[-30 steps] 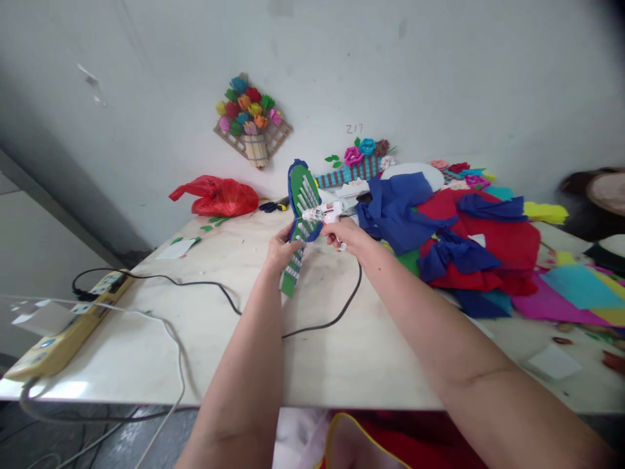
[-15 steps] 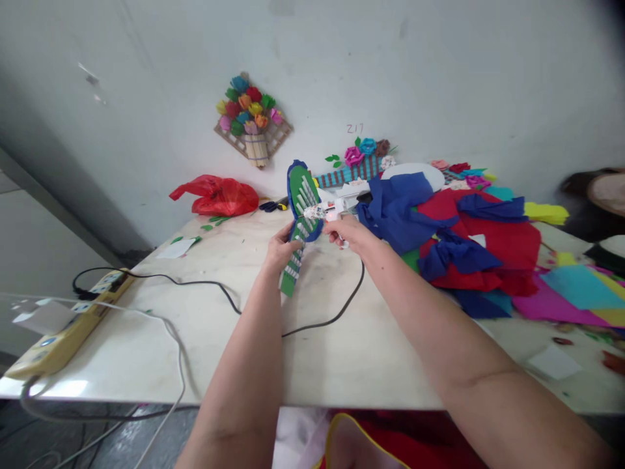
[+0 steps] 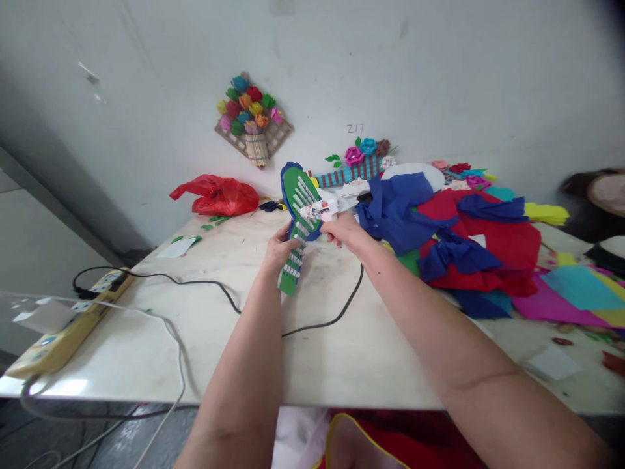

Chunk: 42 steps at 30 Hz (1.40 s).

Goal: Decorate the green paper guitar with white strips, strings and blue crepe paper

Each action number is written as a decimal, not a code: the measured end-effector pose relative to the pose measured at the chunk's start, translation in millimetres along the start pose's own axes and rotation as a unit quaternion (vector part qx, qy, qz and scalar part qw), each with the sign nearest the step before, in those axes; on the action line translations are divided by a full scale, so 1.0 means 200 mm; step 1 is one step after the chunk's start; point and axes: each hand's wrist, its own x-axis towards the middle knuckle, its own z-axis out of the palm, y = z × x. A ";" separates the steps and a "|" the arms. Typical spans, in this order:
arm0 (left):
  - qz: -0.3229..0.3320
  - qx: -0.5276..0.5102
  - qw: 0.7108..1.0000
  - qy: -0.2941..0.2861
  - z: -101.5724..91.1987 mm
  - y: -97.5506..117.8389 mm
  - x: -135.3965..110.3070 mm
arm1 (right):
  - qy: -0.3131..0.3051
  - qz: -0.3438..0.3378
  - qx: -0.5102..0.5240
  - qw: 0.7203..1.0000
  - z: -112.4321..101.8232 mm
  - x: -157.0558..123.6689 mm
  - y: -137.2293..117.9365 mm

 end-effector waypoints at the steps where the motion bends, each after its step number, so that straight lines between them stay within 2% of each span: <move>1: 0.002 0.000 1.000 -0.001 0.00 0.00 0.00 | 0.002 -0.006 -0.008 1.000 0.00 0.00 0.00; 12: 0.012 -0.014 1.000 0.007 0.02 0.00 0.00 | 0.028 -0.028 -0.125 0.991 0.05 0.04 0.04; 15: 0.014 -0.010 1.000 0.006 0.02 0.00 0.00 | 0.053 -0.043 -0.171 0.983 0.06 0.03 0.04; 20: 0.017 -0.004 1.000 0.020 0.02 0.00 0.00 | 0.101 -0.086 -0.266 0.955 0.07 -0.03 0.02; 28: 0.039 0.030 0.997 0.056 0.03 -0.01 0.01 | 0.133 -0.161 -0.400 0.893 0.11 -0.14 0.00; 31: 0.046 0.035 0.996 0.067 0.02 -0.02 0.02 | 0.125 -0.192 -0.430 0.873 0.11 -0.15 0.00; 36: 0.073 0.021 0.996 0.050 0.01 -0.04 0.04 | 0.101 -0.237 -0.462 0.849 0.09 -0.17 -0.01; 42: 0.067 0.010 0.996 0.052 0.02 -0.03 0.03 | 0.098 -0.256 -0.467 0.841 0.06 -0.16 0.00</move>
